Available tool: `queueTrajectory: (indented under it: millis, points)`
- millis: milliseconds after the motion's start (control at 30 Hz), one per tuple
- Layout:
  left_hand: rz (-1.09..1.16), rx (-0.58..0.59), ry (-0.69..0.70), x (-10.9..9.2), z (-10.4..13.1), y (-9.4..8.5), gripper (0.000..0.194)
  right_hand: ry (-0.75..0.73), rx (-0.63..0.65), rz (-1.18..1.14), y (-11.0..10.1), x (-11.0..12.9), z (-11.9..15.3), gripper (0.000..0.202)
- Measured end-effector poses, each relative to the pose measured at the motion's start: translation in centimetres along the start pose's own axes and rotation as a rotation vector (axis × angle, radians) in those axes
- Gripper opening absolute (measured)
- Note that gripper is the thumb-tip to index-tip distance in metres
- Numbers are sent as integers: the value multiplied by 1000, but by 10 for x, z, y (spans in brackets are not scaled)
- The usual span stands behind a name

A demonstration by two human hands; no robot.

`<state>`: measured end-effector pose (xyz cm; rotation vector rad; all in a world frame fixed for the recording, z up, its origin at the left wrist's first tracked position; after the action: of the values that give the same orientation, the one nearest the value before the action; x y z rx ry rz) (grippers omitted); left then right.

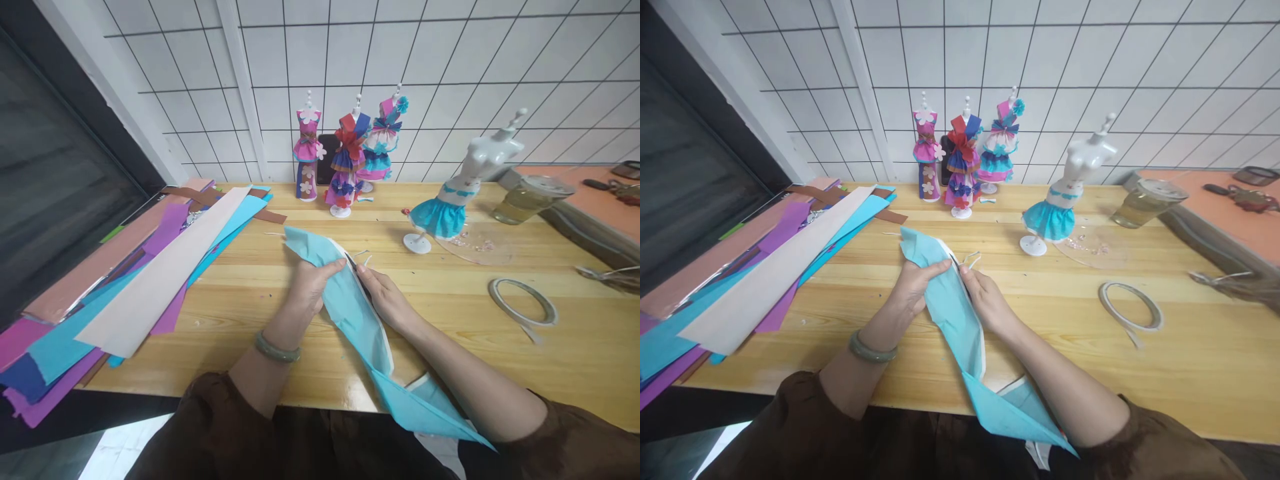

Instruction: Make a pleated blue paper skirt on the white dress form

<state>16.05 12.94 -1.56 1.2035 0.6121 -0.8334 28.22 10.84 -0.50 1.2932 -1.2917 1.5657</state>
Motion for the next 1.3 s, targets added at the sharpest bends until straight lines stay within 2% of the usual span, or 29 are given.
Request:
queueTrajectory:
  millis: [233, 700, 1300]
  points:
    - [-8, 31, 10, 1, -1, 0, 40, 34, -14, -11, -1, -4, -1, 53]
    - [-26, -37, 25, 5, -1, -1, 36, 28, -1, 3, -1, -12, -4, 49]
    - [-6, -10, 21, 6, -1, 0, 36, 39, -30, 50, -3, -8, -4, 49]
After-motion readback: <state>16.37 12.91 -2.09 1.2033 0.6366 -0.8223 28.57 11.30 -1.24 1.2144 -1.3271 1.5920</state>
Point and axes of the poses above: each hand's wrist, its own z-axis away from the middle knuckle, its own y-axis out of the palm, x = y × z, the point moved 6 cm from there along -z, towards the middle knuckle, and after that the axes turned 3 degrees about -y, right-handed, at the moved point
